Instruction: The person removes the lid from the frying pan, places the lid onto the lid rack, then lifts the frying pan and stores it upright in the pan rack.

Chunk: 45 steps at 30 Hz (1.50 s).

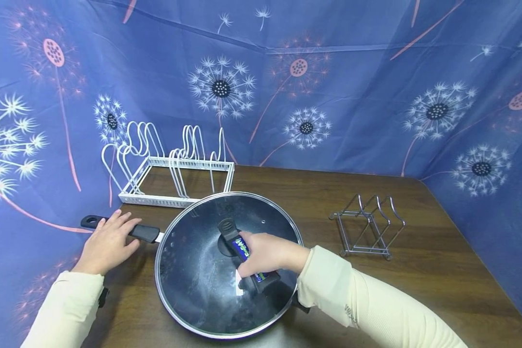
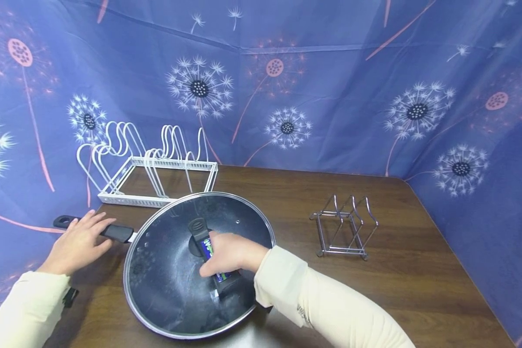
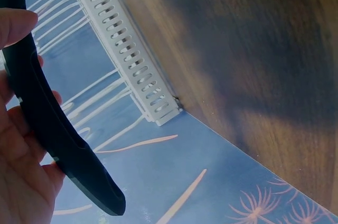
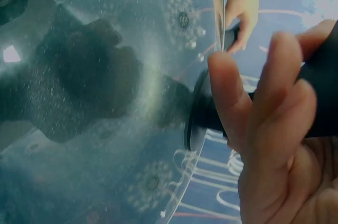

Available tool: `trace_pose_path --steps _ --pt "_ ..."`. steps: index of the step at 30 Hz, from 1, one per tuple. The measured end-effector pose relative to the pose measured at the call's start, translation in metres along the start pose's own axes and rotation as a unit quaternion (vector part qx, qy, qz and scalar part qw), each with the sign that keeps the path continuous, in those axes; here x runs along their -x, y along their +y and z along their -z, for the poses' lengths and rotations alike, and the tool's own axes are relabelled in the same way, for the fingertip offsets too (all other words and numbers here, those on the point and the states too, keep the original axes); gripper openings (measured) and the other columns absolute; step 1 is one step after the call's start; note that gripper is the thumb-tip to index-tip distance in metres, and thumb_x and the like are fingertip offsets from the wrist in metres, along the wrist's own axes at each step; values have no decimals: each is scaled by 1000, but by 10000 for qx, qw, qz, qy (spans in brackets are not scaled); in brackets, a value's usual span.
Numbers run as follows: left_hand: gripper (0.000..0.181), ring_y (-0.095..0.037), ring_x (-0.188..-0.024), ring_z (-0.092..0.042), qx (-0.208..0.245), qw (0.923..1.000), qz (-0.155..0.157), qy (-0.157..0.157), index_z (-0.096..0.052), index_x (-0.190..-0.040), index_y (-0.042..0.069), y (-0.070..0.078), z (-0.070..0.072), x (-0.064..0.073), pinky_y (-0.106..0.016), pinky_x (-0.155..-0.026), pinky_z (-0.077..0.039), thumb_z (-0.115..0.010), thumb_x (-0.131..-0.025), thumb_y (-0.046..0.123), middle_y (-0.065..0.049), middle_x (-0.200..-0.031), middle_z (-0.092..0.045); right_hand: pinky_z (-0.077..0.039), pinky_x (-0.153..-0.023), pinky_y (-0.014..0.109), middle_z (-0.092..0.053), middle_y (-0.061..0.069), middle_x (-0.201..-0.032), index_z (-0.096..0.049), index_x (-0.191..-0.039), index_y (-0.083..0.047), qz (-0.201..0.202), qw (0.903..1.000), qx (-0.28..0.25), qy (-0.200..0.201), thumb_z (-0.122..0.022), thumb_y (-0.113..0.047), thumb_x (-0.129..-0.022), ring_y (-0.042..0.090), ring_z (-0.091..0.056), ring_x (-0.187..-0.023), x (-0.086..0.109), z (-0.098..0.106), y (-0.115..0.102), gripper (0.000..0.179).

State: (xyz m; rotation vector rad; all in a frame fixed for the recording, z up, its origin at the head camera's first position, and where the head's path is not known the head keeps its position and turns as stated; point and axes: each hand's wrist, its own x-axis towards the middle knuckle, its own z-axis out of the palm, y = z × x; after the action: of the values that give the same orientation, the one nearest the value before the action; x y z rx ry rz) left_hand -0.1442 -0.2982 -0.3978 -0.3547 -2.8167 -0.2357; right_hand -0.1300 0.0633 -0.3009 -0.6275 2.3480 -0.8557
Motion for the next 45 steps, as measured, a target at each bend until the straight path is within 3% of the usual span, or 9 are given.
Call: trace_pose_path --steps 5,10,12,17,27,34,37,40,45 --pt "48 -50 -123 -39 6 10000 -10 60 -61 -116 -4 1 -1 -1 -67 -98 -27 -69 -72 14 -33 -124 -52 -50 -71 38 -58 10 -104 -39 -140 0 -244 9994 -163 -209 -72 0 -70 22 -56 -86 1 9 4 77" --pt "48 -51 -122 -41 33 9998 -32 198 -62 -115 -3 1 -3 -1 -68 -96 -28 -69 -71 14 -33 -123 -53 -51 -55 32 -55 13 -102 -38 -143 -5 -495 9983 -209 -229 -68 4 -73 22 -60 -64 4 14 5 77" --pt "48 -51 -122 -41 25 9998 -5 212 -62 -115 -3 1 -3 -1 -67 -97 -28 -69 -71 14 -32 -123 -53 -51 -53 32 -55 13 -101 -40 -142 -6 -476 9986 -70 -219 -66 4 -74 22 -60 -61 5 17 5 74" --pt "49 -50 -122 -40 -4 9997 7 241 -61 -115 -3 2 -5 1 -67 -97 -28 -72 -69 12 -31 -123 -54 -47 -60 31 -57 10 -104 -46 -140 -10 -293 9985 453 -126 -67 3 -73 20 -57 -77 6 27 10 71" --pt "51 -49 -121 -41 39 9994 -67 336 -60 -116 -2 1 -8 3 -67 -97 -28 -71 -69 13 -30 -123 -53 -46 -61 28 -58 8 -102 -54 -136 -15 -121 9986 518 -67 -70 7 -69 18 -55 -79 4 37 19 72" --pt "47 -49 -120 -42 96 9988 -87 474 -61 -115 -1 -3 -8 4 -66 -96 -27 -68 -70 13 -30 -122 -54 -44 -56 25 -59 8 -99 -55 -135 -15 -37 9994 343 -37 -70 4 -70 16 -55 -71 1 37 25 70" --pt "47 -49 -119 -42 88 9985 -72 543 -61 -114 -1 -3 -10 4 -66 -96 -27 -67 -70 13 -30 -121 -54 -43 -52 25 -59 9 -97 -56 -135 -15 -46 9996 230 164 -69 4 -71 16 -54 -66 2 32 27 68" --pt "47 -48 -118 -42 79 9976 -101 677 -61 -114 -1 -3 -11 5 -66 -95 -28 -68 -69 12 -29 -119 -55 -43 -55 27 -62 8 -99 -58 -132 -15 59 9966 569 591 -70 1 -73 17 -55 -69 3 24 28 63" --pt "54 -47 -117 -43 86 9961 -207 854 -60 -114 0 -3 -15 5 -65 -94 -28 -73 -65 20 -28 -117 -56 -45 -67 33 -68 6 -104 -64 -125 -13 407 9815 1273 1373 -75 -6 -73 17 -58 -82 6 13 30 54"
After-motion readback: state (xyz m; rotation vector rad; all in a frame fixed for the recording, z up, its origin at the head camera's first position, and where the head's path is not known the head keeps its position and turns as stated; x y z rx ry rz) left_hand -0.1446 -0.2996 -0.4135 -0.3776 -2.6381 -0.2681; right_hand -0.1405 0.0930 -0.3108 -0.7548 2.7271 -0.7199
